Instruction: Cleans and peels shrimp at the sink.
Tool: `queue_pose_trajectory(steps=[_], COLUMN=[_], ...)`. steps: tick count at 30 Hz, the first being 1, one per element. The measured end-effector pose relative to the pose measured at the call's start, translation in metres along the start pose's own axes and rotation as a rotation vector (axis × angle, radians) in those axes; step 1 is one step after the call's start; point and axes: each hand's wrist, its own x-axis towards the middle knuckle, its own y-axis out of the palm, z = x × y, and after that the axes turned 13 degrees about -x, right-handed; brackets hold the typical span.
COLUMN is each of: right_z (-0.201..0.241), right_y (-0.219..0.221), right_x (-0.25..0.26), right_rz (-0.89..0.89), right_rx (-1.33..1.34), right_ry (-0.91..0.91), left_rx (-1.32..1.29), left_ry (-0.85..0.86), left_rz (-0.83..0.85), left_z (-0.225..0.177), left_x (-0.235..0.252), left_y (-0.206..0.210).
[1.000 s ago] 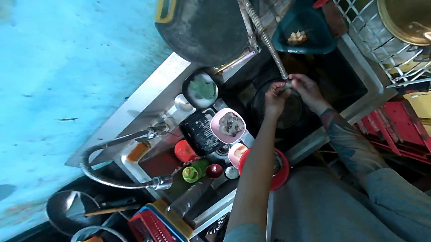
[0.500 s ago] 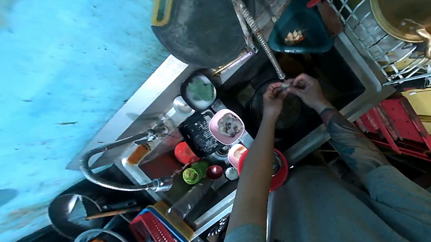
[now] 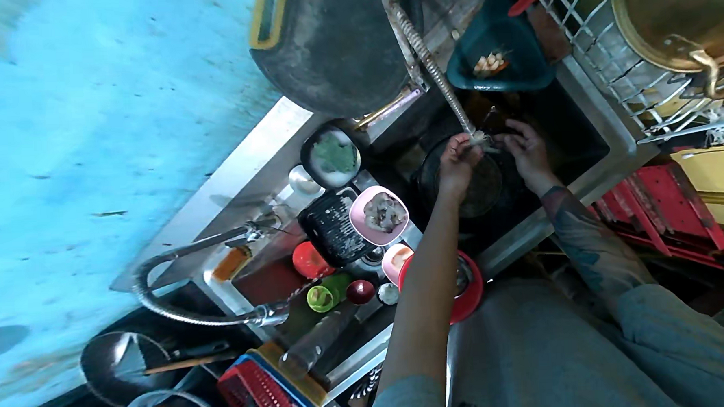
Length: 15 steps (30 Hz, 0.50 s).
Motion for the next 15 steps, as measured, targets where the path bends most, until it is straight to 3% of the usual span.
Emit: queue_pose_trajectory(steps=[10,12,15], right_z=[0.005,0.004,0.008], right_y=[0.022,0.035,0.054], right_x=[0.001,0.005,0.011], right_rz=[0.244,0.299,0.382], right_rx=[0.091,0.142,0.143], right_ry=[0.186,0.24,0.31], left_rx=[-0.199,-0.104,0.309], left_ry=[-0.001,0.02,0.07], left_rz=[-0.043,-0.108,-0.163], left_z=[-0.002,-0.008,-0.022], left_x=[-0.013,-0.019,-0.029], left_y=[-0.014,-0.021,-0.032])
